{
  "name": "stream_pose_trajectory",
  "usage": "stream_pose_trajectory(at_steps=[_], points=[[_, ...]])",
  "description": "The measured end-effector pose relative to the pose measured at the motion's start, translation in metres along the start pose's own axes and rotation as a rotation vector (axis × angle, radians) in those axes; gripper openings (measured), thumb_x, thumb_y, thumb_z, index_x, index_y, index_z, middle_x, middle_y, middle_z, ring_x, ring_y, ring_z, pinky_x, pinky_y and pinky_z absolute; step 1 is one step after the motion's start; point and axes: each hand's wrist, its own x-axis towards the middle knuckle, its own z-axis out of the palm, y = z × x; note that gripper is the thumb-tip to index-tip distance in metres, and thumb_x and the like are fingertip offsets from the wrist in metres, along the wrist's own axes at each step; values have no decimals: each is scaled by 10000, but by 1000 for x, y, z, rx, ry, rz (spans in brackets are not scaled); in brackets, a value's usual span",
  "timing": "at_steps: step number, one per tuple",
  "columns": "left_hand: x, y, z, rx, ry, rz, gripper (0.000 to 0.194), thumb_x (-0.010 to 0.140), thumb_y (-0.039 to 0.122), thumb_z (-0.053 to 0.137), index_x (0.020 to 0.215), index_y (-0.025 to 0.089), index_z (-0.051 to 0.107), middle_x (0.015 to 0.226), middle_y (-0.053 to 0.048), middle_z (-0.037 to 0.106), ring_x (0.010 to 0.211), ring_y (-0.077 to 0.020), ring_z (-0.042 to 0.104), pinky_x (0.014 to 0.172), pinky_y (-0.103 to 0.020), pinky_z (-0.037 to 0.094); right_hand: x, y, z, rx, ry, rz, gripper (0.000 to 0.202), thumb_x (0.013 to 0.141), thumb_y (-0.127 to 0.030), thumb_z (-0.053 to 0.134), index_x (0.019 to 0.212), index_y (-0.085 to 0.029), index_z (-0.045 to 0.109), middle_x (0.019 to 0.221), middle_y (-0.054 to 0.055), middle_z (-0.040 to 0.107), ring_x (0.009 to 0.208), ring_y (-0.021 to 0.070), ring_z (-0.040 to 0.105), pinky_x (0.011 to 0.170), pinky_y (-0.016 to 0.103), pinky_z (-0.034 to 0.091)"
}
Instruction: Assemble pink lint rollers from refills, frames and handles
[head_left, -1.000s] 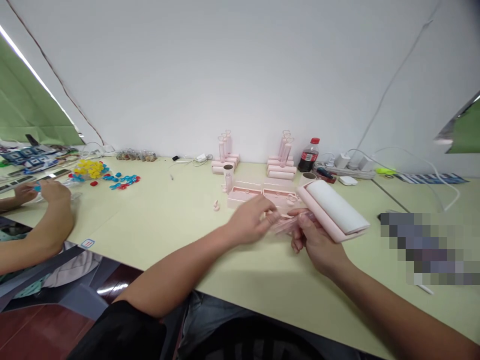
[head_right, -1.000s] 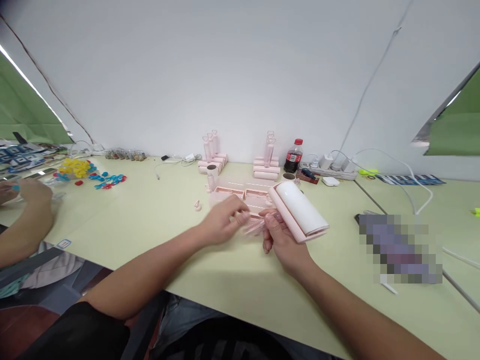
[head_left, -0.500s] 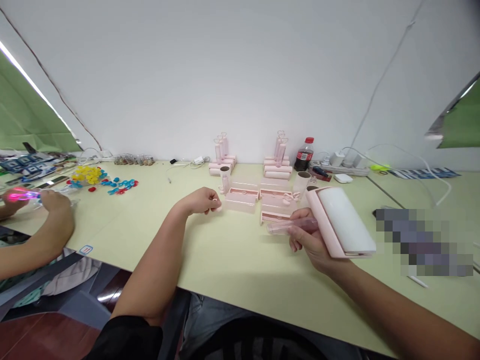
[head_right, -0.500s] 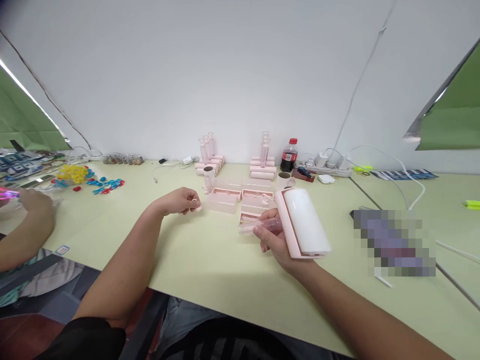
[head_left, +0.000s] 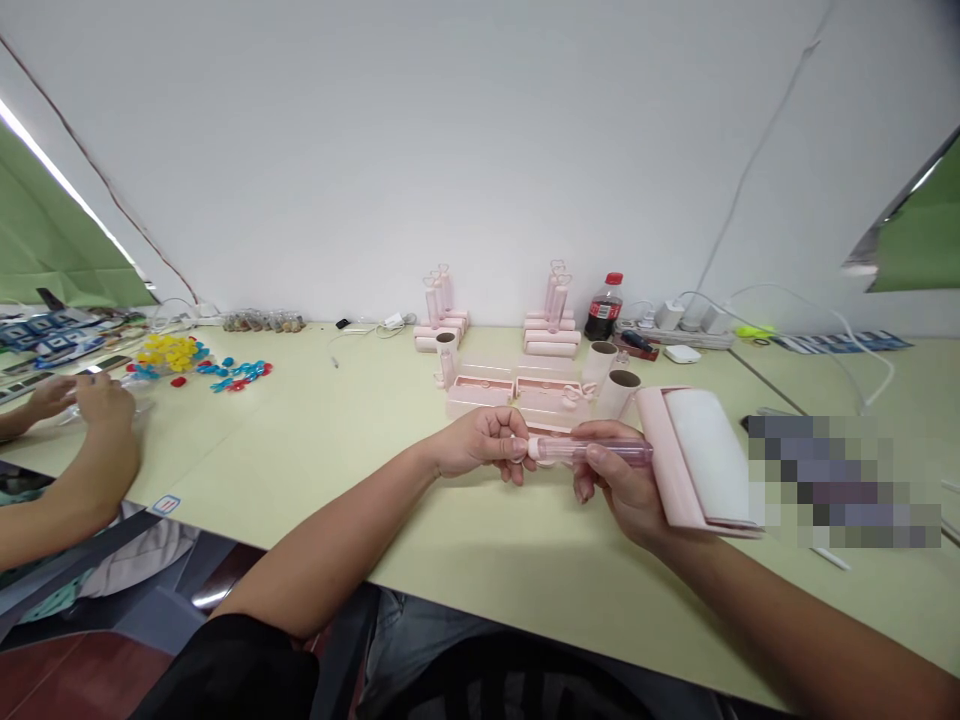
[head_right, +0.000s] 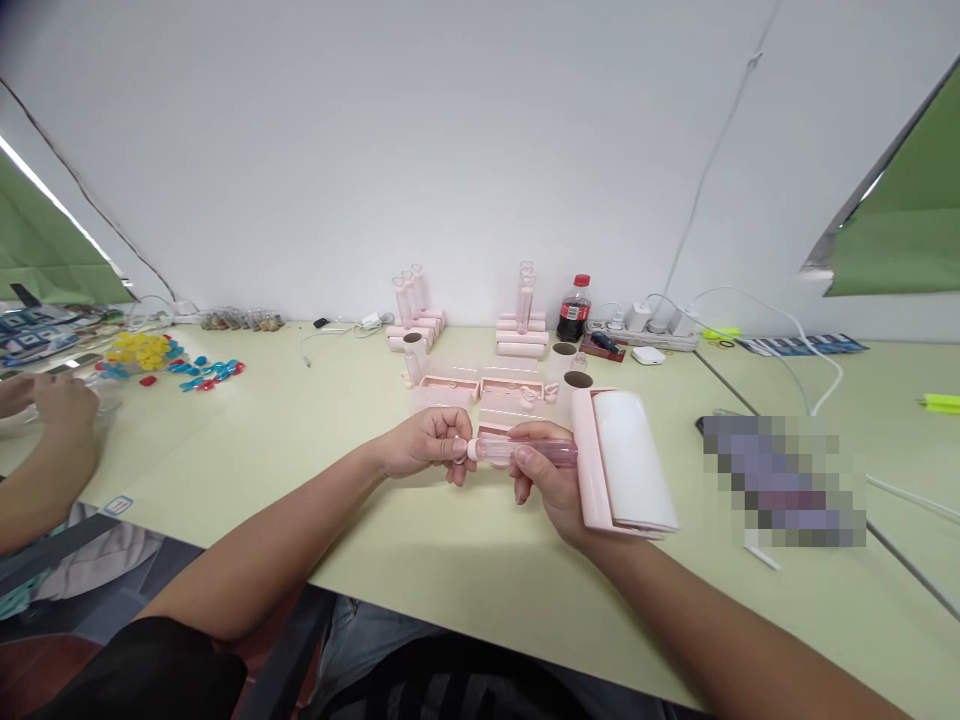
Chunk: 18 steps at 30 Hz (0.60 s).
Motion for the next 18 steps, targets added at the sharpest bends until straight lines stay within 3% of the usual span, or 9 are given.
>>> stream_pose_trajectory(at_steps=[8, 12, 18], points=[[-9, 13, 6, 244, -158, -20, 389, 863, 507, 620, 971, 134, 612, 704, 16, 584, 507, -42, 459, 534, -203, 365, -1, -1, -9, 12, -154, 151, 299, 780, -441, 715, 920, -178, 692, 592, -4, 653, 342, 102, 510, 326, 230, 405], [-11, 14, 10, 225, -177, -54, 395, 848, 514, 635, 915, 126, 621, 644, 30, 545, 485, -39, 390, 495, -203, 296, -3, 5, -16, -15, -203, 174, 260, 811, -397, 702, 952, -179, 691, 588, -6, 647, 373, 111, 529, 347, 234, 422], [-8, 9, 12, 162, -142, -65, 444, 784, 535, 698, 912, 117, 623, 621, 23, 563, 469, -45, 405, 494, -212, 302, -6, 11, -17, -7, -228, 133, 253, 814, -390, 703, 960, -183, 690, 589, -10, 644, 399, 134, 556, 379, 278, 477]])
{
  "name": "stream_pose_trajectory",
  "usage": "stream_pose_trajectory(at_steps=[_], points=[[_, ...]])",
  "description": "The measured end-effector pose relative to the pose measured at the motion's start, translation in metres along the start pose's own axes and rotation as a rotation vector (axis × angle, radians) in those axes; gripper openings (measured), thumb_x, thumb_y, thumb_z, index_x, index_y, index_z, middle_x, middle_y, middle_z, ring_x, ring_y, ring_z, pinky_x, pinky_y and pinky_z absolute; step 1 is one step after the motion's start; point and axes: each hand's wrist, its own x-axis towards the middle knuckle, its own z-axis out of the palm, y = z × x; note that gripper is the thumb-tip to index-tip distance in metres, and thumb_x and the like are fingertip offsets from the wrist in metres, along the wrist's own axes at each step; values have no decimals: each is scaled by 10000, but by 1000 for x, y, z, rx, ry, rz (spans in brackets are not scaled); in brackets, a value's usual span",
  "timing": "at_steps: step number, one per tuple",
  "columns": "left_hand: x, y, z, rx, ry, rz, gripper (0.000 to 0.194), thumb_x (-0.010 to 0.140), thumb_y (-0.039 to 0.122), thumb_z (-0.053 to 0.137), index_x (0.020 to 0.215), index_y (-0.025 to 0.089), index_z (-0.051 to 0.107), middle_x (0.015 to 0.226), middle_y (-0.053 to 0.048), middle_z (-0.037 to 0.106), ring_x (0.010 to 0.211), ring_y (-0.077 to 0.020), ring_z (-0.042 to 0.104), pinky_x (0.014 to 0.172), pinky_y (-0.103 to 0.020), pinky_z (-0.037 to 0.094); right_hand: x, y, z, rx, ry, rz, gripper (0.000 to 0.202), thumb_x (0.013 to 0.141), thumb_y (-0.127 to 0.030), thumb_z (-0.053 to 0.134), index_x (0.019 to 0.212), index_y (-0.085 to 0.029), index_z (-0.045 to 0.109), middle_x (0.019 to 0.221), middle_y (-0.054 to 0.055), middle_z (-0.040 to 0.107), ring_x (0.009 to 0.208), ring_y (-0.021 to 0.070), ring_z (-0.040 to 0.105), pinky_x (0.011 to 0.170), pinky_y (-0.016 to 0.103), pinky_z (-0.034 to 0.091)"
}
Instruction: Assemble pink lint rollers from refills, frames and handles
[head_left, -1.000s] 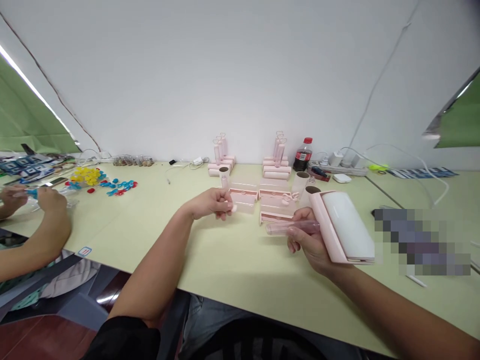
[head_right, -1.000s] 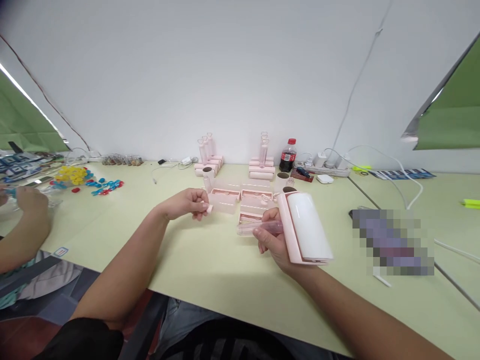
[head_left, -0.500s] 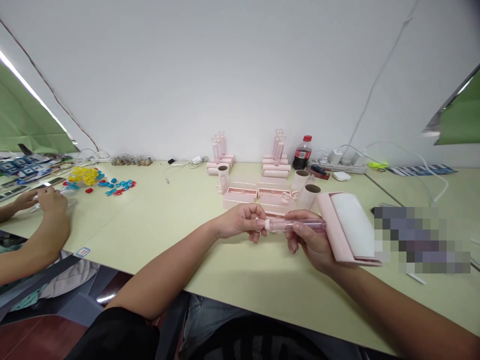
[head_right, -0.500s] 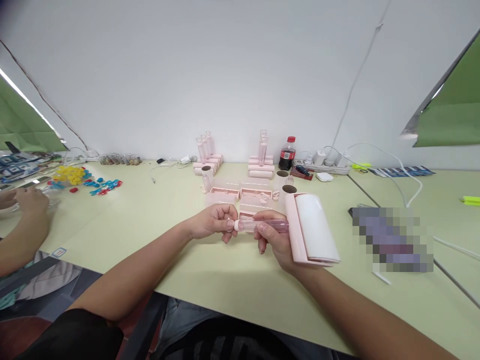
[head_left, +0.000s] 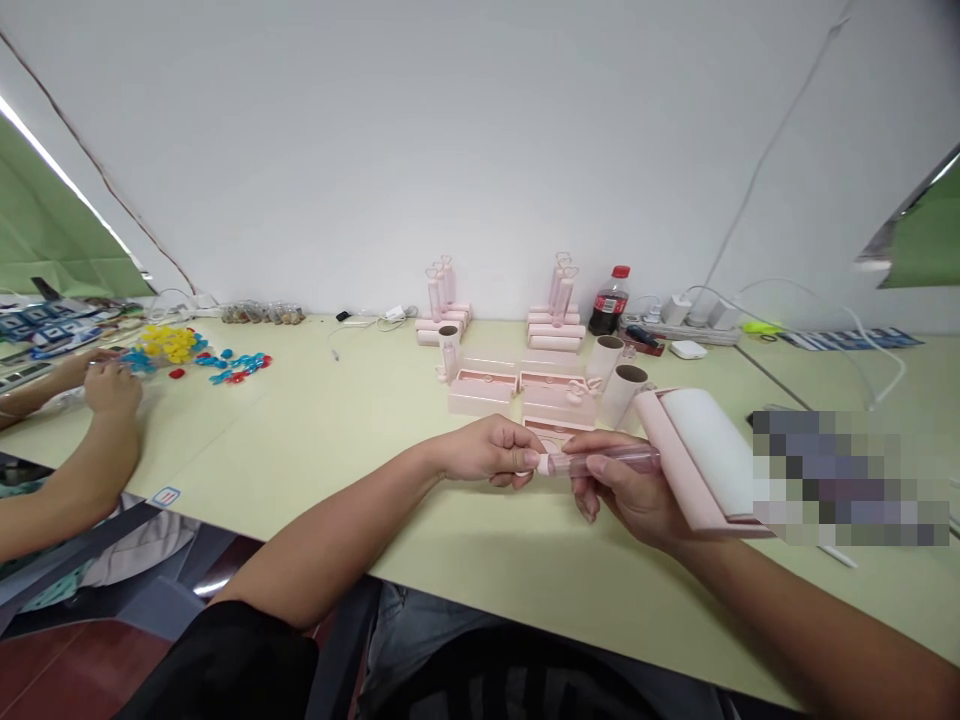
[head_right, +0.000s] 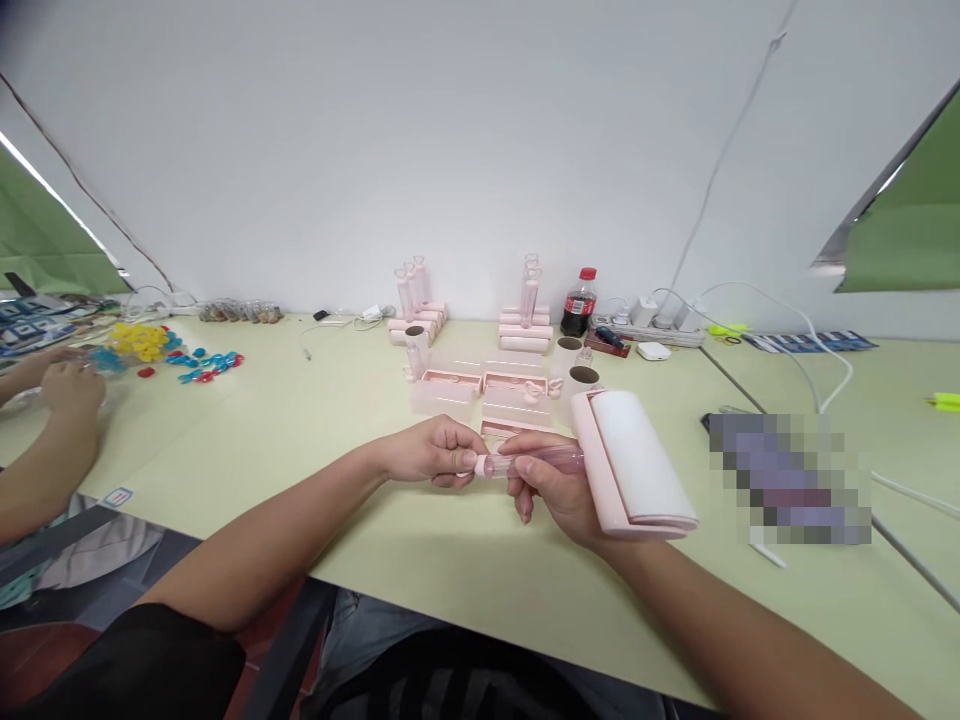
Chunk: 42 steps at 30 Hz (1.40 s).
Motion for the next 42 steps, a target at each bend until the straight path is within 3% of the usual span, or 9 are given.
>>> stream_pose_trajectory(at_steps=[10, 17, 22, 25, 30, 33, 37, 40, 42], points=[[7, -8, 16, -5, 134, 95, 488, 773, 590, 674, 882, 118, 623, 589, 33, 566, 397, -41, 428, 412, -194, 298, -4, -20, 13, -76, 54, -168, 269, 804, -442, 715, 907, -194, 696, 540, 14, 659, 436, 173, 616, 411, 292, 497], [9, -13, 28, -116, 188, 155, 498, 756, 605, 681, 855, 125, 594, 585, 36, 576, 346, -34, 412, 364, -184, 284, -11, -26, 22, -144, 102, -243, 231, 779, -424, 744, 850, -206, 717, 648, 51, 702, 516, 200, 677, 414, 291, 522], [16, -18, 30, -92, 198, 165, 472, 802, 602, 632, 830, 134, 577, 621, 25, 588, 361, -47, 456, 369, -186, 313, -2, -24, 12, -189, 131, -238, 289, 759, -479, 746, 842, -205, 710, 595, 36, 678, 467, 184, 638, 390, 282, 490], [22, -23, 31, -20, 193, 158, 483, 839, 626, 562, 816, 144, 563, 650, 12, 606, 385, -53, 473, 392, -192, 349, 7, -28, 2, -356, 210, -269, 365, 732, -572, 726, 780, -210, 715, 591, 38, 663, 495, 181, 616, 444, 301, 504], [22, -22, 29, 269, 236, 180, 464, 925, 581, 439, 907, 152, 615, 758, -14, 647, 479, -70, 493, 495, -217, 420, 8, -32, 2, -442, 246, -372, 297, 784, -523, 692, 745, -230, 713, 810, 76, 728, 793, 244, 688, 730, 379, 568], [16, -13, 13, 702, 467, 281, 369, 945, 472, 463, 963, 166, 669, 892, -56, 688, 736, -139, 597, 708, -271, 477, 3, -28, 9, -371, 208, -338, 214, 827, -447, 679, 795, -236, 670, 903, 76, 754, 876, 248, 704, 795, 397, 566], [5, -4, -21, 1162, 720, 186, 274, 933, 311, 488, 1088, 159, 656, 1114, -104, 667, 1077, -233, 575, 965, -382, 427, 0, -19, 12, -358, 177, -292, 221, 836, -425, 675, 769, -230, 594, 907, 80, 759, 863, 239, 707, 742, 369, 566], [-1, -5, -42, 1311, 738, -17, 380, 891, 277, 526, 1253, 175, 580, 1307, -113, 583, 1227, -279, 499, 1032, -450, 383, -2, -14, 9, -364, 127, -204, 219, 834, -425, 666, 795, -226, 582, 763, 57, 728, 671, 201, 680, 594, 319, 551], [-4, -7, -48, 1354, 693, -128, 485, 865, 277, 544, 1341, 193, 511, 1387, -114, 524, 1280, -294, 456, 1040, -471, 377, -5, -14, 7, -379, 84, -123, 227, 825, -435, 661, 826, -223, 579, 625, 15, 660, 478, 156, 581, 447, 278, 486]])
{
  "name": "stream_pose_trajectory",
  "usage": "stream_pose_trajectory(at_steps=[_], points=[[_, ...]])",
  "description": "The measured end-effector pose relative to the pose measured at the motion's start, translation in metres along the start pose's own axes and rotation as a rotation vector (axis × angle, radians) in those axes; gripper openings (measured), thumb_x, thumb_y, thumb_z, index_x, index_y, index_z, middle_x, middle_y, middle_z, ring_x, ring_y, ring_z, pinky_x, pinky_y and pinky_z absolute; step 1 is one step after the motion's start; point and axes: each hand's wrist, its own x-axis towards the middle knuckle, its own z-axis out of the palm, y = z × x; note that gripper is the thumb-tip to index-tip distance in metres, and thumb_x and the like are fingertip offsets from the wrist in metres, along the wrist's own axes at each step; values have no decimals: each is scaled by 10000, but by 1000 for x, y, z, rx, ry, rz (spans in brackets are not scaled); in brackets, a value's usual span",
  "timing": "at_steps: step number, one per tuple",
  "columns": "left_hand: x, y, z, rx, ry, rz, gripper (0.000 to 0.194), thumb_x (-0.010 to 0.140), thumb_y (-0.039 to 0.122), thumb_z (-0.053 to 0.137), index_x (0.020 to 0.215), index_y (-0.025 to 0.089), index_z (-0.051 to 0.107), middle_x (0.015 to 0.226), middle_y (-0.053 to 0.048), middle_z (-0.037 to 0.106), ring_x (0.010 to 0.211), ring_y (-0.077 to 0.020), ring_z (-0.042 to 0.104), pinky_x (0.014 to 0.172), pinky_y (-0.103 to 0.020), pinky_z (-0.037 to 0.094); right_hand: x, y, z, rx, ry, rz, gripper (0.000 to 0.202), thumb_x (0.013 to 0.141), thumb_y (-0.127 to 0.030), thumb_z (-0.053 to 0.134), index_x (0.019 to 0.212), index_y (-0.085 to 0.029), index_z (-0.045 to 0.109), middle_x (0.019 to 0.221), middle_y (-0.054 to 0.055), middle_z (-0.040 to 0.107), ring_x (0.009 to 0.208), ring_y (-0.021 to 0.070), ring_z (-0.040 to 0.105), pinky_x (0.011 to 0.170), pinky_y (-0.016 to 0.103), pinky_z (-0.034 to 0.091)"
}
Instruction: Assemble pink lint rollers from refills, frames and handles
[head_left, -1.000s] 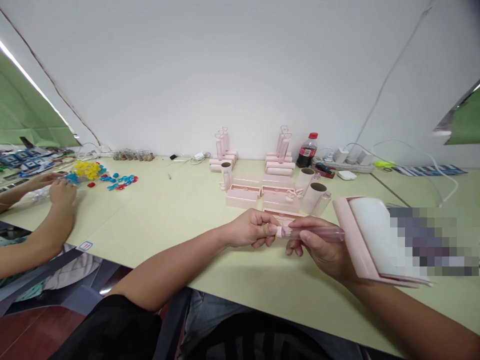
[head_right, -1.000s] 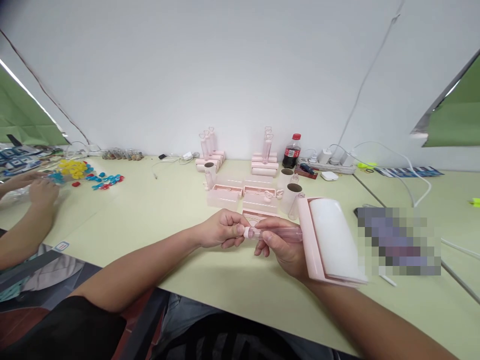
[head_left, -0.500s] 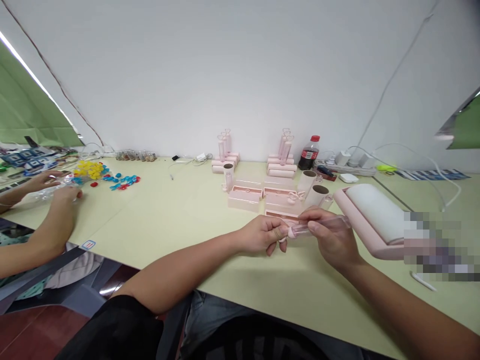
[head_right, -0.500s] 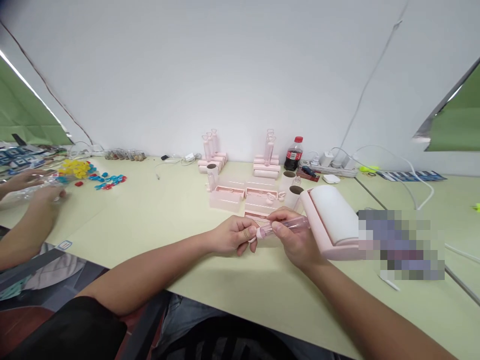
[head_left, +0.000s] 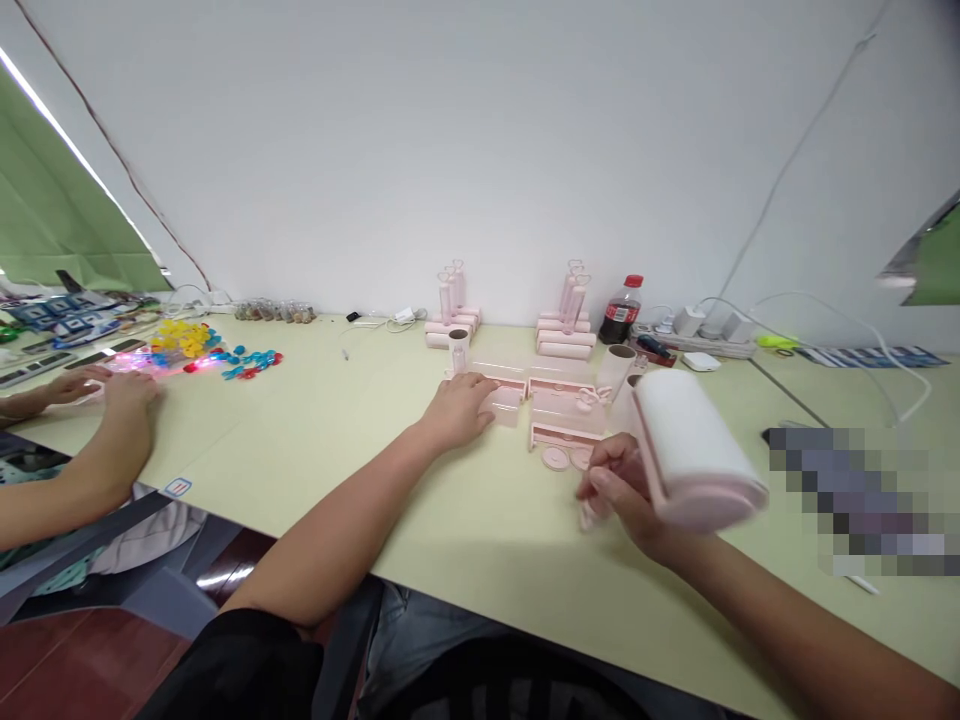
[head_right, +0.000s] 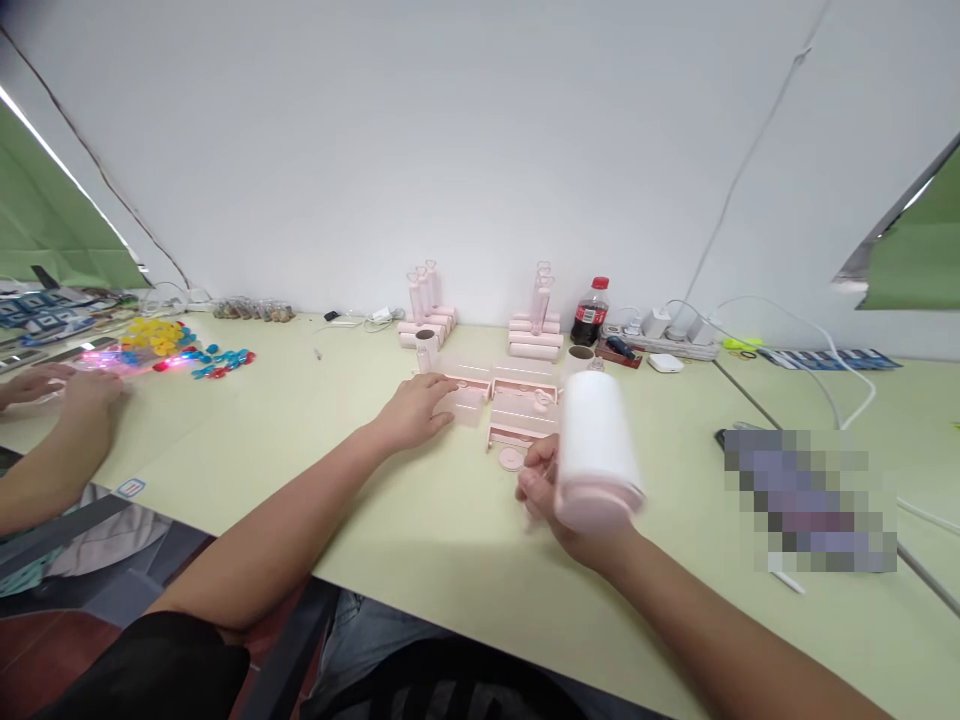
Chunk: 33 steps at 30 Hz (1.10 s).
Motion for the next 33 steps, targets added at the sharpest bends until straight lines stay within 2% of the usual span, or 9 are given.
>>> stream_pose_trajectory(at_steps=[4, 6, 8, 10, 15, 18, 24, 29, 33], points=[[-2, -2, -3, 87, -89, -25, 590, 801, 222, 563, 1385, 225, 475, 1397, -110, 522, 1243, -326, 459, 1004, -485, 389, -3, -6, -1, -61, -104, -21, 305, 875, -452, 531, 678, -221, 501, 503, -23, 498, 377, 110, 429, 342, 240, 341], [-3, -3, -7, 85, -105, -34, 569, 785, 211, 565, 1352, 232, 520, 1307, -113, 594, 1184, -342, 488, 970, -492, 396, -3, -9, 0, -68, -146, -21, 283, 889, -410, 477, 678, -221, 477, 539, -27, 469, 388, 100, 403, 337, 233, 315], [-3, -6, -12, 0, -96, -49, 523, 782, 260, 596, 1303, 226, 576, 1234, -111, 641, 1152, -347, 511, 960, -488, 394, -1, -9, 3, -87, -167, 30, 210, 864, -359, 507, 712, -218, 469, 599, -35, 455, 399, 85, 383, 336, 222, 309], [-2, -10, -15, -217, -60, -74, 506, 781, 344, 635, 1270, 218, 608, 1231, -96, 651, 1129, -327, 541, 952, -447, 408, 1, -7, 6, -104, -180, 113, 188, 840, -346, 554, 741, -215, 463, 634, -48, 419, 412, 72, 376, 339, 211, 319], [1, -15, -17, -989, -26, -72, 504, 815, 487, 636, 1203, 165, 645, 1164, -83, 677, 983, -239, 621, 795, -312, 460, 2, 1, 10, -38, -274, 301, 238, 852, -427, 581, 902, -203, 519, 640, -78, 346, 424, 63, 343, 334, 189, 318], [0, -11, -17, -1202, -58, -33, 521, 793, 469, 686, 1198, 144, 655, 1135, -100, 687, 947, -226, 630, 755, -286, 452, 1, 6, 11, -5, -282, 309, 230, 854, -418, 586, 909, -205, 517, 639, -80, 353, 439, 58, 324, 331, 170, 278], [-5, 1, -23, -1264, -147, 85, 496, 789, 373, 724, 1242, 183, 655, 1192, -95, 674, 1033, -235, 619, 802, -278, 455, 2, 4, 12, -17, -285, 345, 220, 844, -407, 596, 864, -202, 519, 618, -78, 399, 421, 48, 327, 328, 164, 259], [-6, -1, -24, -1278, -187, 103, 519, 761, 347, 755, 1244, 184, 655, 1245, -108, 654, 1103, -264, 604, 872, -313, 469, 3, -1, 14, -13, -277, 392, 277, 823, -449, 603, 907, -197, 523, 610, -68, 491, 375, 45, 341, 316, 175, 245], [-6, 0, -20, -1280, -226, 124, 527, 775, 349, 745, 1264, 186, 640, 1242, -110, 651, 1106, -259, 600, 882, -320, 465, 5, -3, 14, -1, -274, 373, 298, 822, -469, 603, 887, -188, 530, 608, -64, 498, 377, 42, 352, 332, 179, 244]])
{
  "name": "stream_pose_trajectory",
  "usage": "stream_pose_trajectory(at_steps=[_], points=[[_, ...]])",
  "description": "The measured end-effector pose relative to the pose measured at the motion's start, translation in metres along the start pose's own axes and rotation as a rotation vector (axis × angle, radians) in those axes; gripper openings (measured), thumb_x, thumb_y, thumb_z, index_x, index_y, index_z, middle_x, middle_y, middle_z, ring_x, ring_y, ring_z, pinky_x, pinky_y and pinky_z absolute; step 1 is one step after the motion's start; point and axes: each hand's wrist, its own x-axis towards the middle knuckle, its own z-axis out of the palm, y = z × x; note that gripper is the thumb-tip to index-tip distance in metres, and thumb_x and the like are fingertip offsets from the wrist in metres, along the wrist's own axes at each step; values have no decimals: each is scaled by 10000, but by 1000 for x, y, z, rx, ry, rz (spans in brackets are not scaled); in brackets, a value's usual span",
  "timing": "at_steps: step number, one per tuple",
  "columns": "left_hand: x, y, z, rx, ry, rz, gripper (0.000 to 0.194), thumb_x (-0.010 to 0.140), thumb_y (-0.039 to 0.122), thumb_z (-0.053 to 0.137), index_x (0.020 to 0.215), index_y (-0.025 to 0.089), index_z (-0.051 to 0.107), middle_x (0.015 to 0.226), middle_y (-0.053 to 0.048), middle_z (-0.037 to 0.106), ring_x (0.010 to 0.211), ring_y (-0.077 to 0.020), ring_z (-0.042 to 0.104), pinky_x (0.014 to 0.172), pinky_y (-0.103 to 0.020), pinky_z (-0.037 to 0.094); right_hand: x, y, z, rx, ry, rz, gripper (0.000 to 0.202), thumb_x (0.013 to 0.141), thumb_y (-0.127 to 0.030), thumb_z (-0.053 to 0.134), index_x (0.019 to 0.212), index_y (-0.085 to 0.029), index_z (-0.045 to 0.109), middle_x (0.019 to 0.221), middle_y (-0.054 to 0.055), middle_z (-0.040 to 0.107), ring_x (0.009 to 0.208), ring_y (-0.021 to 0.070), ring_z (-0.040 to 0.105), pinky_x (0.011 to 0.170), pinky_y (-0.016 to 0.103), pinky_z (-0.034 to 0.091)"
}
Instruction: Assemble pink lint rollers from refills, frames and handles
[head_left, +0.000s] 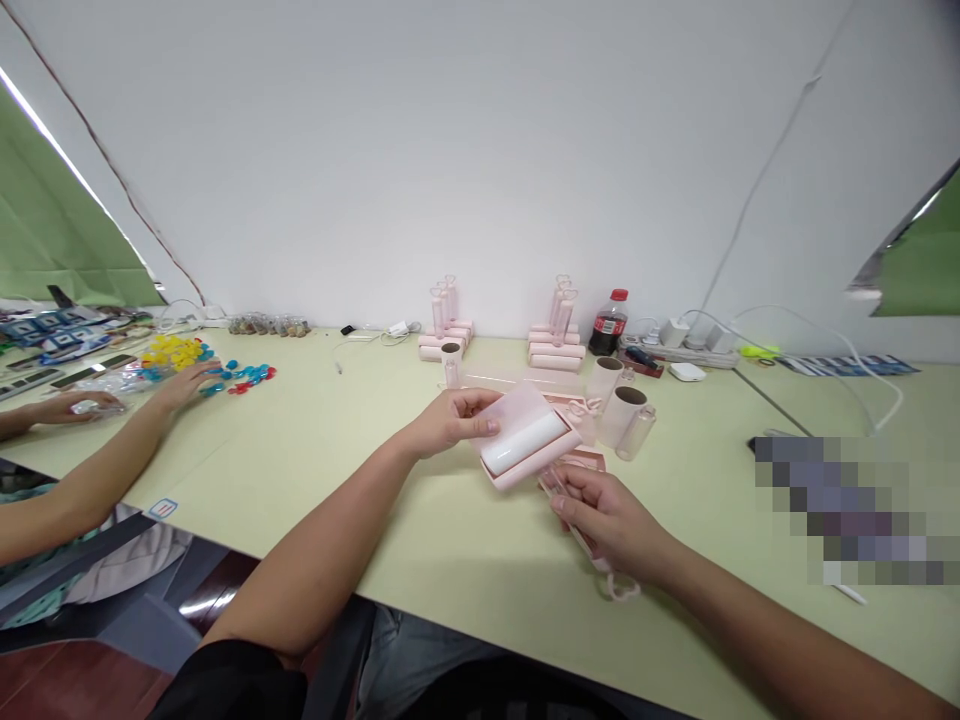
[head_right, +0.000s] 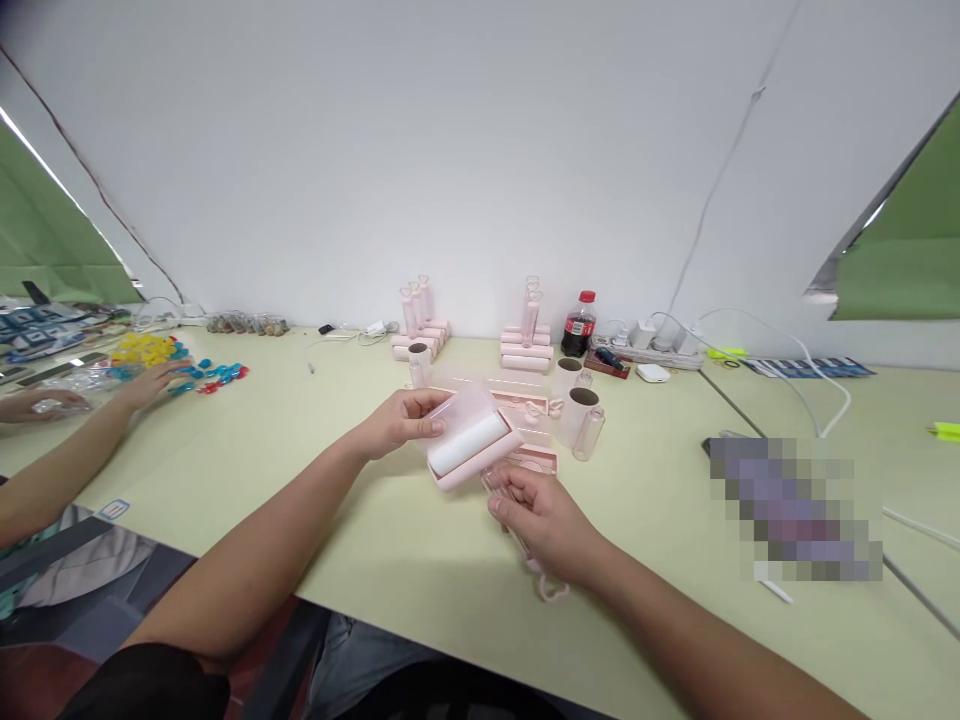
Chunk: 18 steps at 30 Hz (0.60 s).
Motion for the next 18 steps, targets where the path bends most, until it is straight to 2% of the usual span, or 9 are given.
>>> stream_pose_trajectory(at_steps=[5, 9, 13, 18], points=[[3, -6, 7, 17, -24, 13, 526, 773, 355, 749, 1258, 186, 640, 1217, -110, 656, 1062, -245, 607, 840, -301, 465, 1, 1, -1, 42, -8, -29, 326, 824, -491, 616, 786, -187, 503, 595, -63, 481, 372, 38, 352, 341, 191, 216], [4, -8, 8, 52, -25, 29, 531, 762, 372, 755, 1249, 192, 646, 1224, -102, 650, 1055, -245, 602, 834, -300, 462, 2, 3, 0, 93, -12, -29, 361, 810, -522, 640, 782, -188, 505, 577, -75, 446, 376, 37, 330, 347, 193, 206], [3, -9, 10, 139, -107, 5, 501, 758, 397, 750, 1210, 194, 671, 1133, -79, 684, 989, -231, 613, 799, -291, 459, 0, 6, 2, 110, -2, -9, 392, 784, -554, 660, 809, -189, 521, 568, -84, 425, 357, 38, 306, 324, 199, 203], [1, -5, 17, 224, -118, -2, 513, 786, 406, 715, 1244, 184, 652, 1162, -83, 677, 1039, -248, 599, 827, -301, 461, 1, 10, 5, 160, 8, 9, 382, 764, -533, 686, 842, -192, 531, 543, -101, 406, 353, 39, 273, 331, 198, 214]])
